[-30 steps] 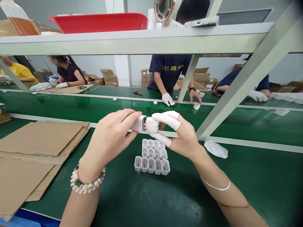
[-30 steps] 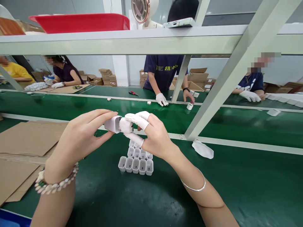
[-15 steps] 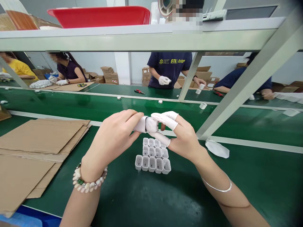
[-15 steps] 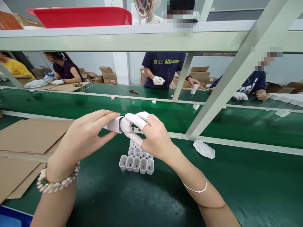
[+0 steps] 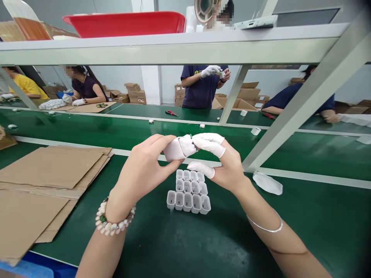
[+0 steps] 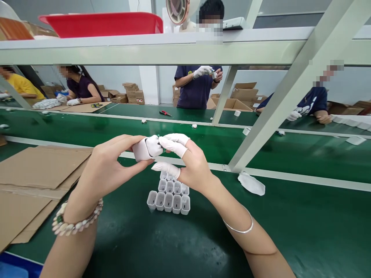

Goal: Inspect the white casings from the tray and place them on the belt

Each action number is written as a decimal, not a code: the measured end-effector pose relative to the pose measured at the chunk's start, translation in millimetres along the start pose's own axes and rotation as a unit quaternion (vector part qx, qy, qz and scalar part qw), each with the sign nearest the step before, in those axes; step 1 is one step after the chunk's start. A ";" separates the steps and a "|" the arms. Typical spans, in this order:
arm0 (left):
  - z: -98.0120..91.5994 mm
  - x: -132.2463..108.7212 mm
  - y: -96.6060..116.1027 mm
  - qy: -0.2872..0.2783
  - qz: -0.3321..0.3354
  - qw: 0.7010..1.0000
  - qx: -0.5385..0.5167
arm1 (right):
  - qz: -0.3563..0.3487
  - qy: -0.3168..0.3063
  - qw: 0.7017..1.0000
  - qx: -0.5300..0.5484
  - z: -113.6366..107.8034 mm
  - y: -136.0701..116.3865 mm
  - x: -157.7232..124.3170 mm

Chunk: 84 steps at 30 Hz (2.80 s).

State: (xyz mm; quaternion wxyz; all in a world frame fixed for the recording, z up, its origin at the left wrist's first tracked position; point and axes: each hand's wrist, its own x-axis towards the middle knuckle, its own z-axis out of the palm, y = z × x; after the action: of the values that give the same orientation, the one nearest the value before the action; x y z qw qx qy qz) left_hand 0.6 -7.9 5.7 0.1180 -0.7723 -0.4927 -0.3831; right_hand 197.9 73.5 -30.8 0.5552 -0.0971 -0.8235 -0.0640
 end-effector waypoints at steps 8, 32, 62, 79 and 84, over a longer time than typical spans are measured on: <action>4.5 1.1 3.6 0.029 -0.003 1.000 -0.002 | 0.045 -0.030 0.997 0.051 1.1 -5.2 -1.0; 11.2 1.5 0.7 0.072 0.048 0.996 -0.017 | 0.037 -0.068 0.995 0.067 5.0 -9.2 -0.9; 3.0 3.9 -5.5 0.111 0.112 0.987 0.033 | 0.098 -0.037 0.991 0.086 1.0 -17.6 0.8; 7.9 4.2 -9.2 0.103 0.120 0.986 0.051 | 0.131 -0.055 0.961 0.235 7.5 -25.6 -2.0; 11.3 4.4 -13.5 0.104 0.134 0.984 0.051 | 0.136 -0.129 0.966 0.180 3.7 -29.4 -1.5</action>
State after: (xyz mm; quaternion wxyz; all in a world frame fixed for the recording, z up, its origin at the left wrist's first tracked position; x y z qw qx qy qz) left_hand -4.6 7.9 -1.5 0.2579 -0.7800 -0.3889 -0.4169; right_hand 188.3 45.6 -33.5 0.4565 -0.1137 -0.8650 0.1744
